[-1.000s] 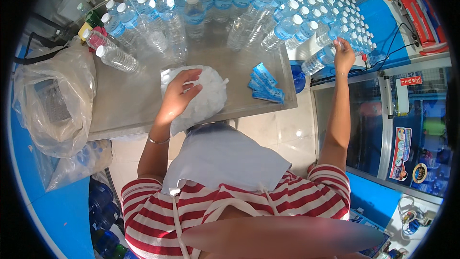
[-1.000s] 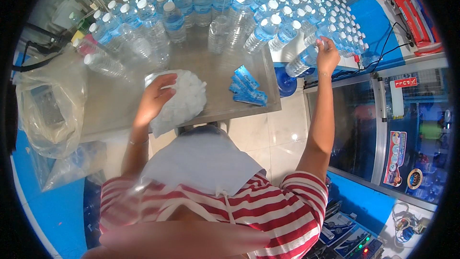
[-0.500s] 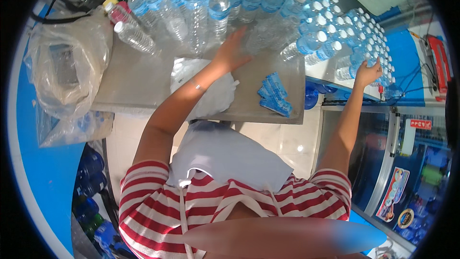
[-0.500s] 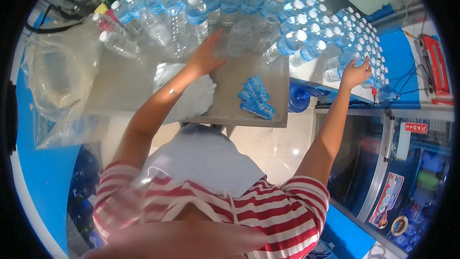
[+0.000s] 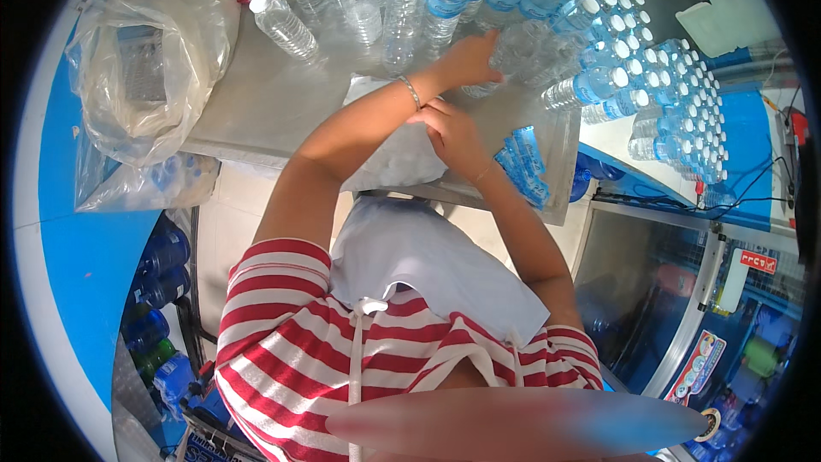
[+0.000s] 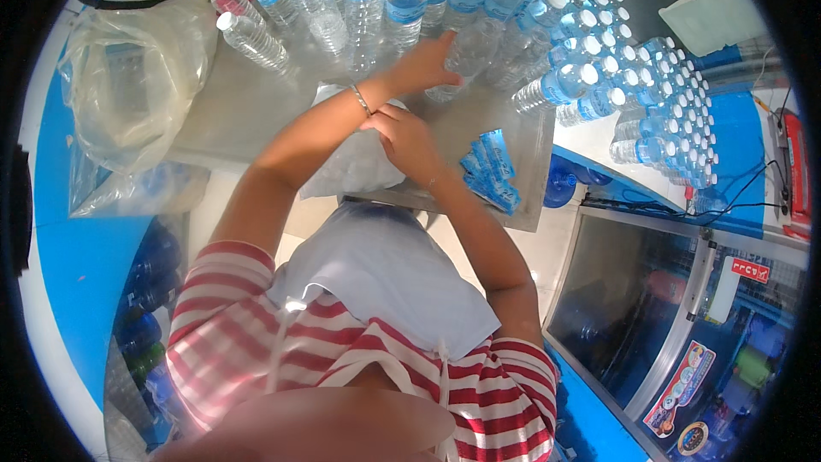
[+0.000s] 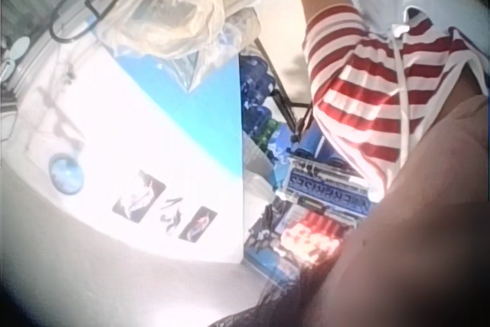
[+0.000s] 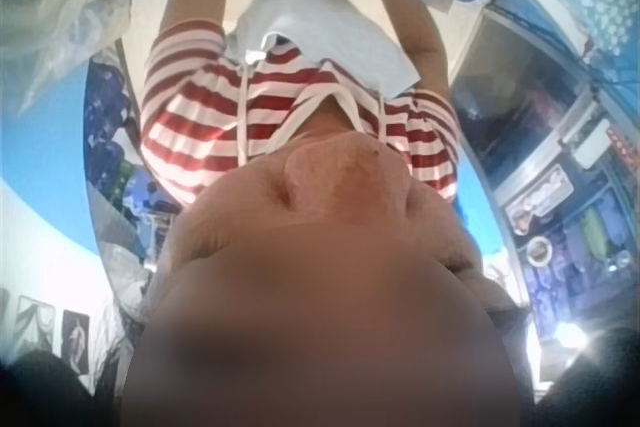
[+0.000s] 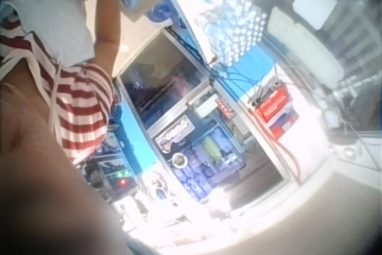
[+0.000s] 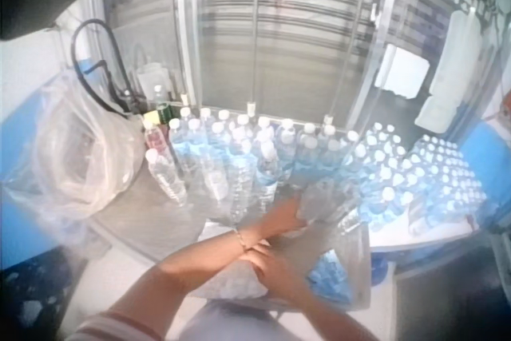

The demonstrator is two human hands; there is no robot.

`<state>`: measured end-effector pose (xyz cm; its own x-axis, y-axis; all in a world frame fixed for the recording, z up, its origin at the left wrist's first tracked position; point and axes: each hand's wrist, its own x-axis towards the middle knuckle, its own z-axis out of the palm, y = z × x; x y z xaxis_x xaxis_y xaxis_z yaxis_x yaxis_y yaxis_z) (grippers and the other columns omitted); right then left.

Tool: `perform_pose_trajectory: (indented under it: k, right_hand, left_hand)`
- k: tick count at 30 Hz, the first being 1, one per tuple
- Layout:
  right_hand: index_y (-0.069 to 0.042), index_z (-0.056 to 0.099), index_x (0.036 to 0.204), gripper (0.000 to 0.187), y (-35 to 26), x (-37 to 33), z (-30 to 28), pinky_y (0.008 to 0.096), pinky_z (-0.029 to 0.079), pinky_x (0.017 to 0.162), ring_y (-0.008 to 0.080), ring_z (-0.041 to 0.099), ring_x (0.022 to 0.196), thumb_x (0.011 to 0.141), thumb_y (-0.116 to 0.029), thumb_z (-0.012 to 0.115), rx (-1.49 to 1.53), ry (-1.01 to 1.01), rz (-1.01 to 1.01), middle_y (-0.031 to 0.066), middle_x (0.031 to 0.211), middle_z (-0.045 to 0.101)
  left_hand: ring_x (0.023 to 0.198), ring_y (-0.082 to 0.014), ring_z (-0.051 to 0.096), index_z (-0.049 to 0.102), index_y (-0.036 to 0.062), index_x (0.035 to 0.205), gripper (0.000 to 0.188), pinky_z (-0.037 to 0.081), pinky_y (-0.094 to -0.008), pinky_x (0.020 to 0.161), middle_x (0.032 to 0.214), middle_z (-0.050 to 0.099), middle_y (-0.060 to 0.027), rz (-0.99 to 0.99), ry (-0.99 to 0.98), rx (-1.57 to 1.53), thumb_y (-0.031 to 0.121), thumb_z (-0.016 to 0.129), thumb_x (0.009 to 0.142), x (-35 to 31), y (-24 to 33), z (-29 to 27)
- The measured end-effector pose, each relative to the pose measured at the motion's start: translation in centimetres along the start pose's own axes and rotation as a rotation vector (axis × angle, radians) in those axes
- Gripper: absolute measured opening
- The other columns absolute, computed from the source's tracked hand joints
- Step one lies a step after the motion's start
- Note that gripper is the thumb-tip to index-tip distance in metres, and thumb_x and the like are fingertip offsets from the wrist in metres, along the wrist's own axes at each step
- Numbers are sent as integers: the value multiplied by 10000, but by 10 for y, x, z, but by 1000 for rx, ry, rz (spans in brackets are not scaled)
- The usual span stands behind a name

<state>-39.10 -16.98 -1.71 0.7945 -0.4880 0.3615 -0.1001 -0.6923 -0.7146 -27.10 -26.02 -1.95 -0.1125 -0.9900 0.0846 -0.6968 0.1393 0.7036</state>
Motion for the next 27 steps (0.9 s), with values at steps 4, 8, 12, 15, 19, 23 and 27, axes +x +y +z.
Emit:
perform_pose_trajectory:
  k: [4,8,12,15,19,23,27]
  right_hand:
    - [-80,657,963,155,0,14,7,452,493,738,333,641,849,809,-66,648,-38,-209,87,140,936,668]
    - [-69,680,909,166,0,22,13,452,499,758,331,654,848,792,-184,711,-299,-504,227,156,853,674]
    - [-61,676,910,218,-7,19,11,446,504,768,329,658,856,766,-209,746,-333,-510,195,161,861,674]
    - [-55,646,936,235,-17,8,7,447,502,760,330,657,856,770,-192,742,-265,-352,228,155,888,671]
    - [-63,581,941,219,-29,-3,2,423,497,698,326,653,794,809,-171,719,-183,-137,310,130,877,665]
    - [-61,555,954,195,-33,-6,4,421,493,643,322,646,737,842,-164,676,-290,-59,264,135,861,657]
    - [-63,545,987,161,-34,-23,1,405,499,624,308,637,701,876,-159,612,-221,-52,298,126,851,656]
  left_hand:
    - [895,-444,631,375,-65,1306,841,489,-482,781,904,639,-289,115,-15,37,295,803,678,-5,2,-20]
    - [918,-439,628,388,-53,1290,824,486,-479,783,915,636,-287,112,-74,70,292,806,670,-1,8,-25]
    - [962,-439,622,406,-43,1268,803,484,-479,814,957,635,-293,83,-49,51,296,812,664,2,10,-23]
    - [986,-440,620,416,-39,1260,793,485,-476,838,987,639,-295,85,-32,78,303,814,665,2,11,-23]
    - [985,-440,623,442,-77,1207,758,500,-475,844,1019,637,-296,94,-44,81,294,808,657,1,14,-25]
    - [985,-441,622,430,-71,1258,798,499,-474,842,1036,634,-297,91,-48,59,293,810,658,-3,16,-24]
    - [969,-441,624,375,-70,1350,888,500,-471,832,1043,633,-297,131,14,4,288,810,663,-18,4,-20]
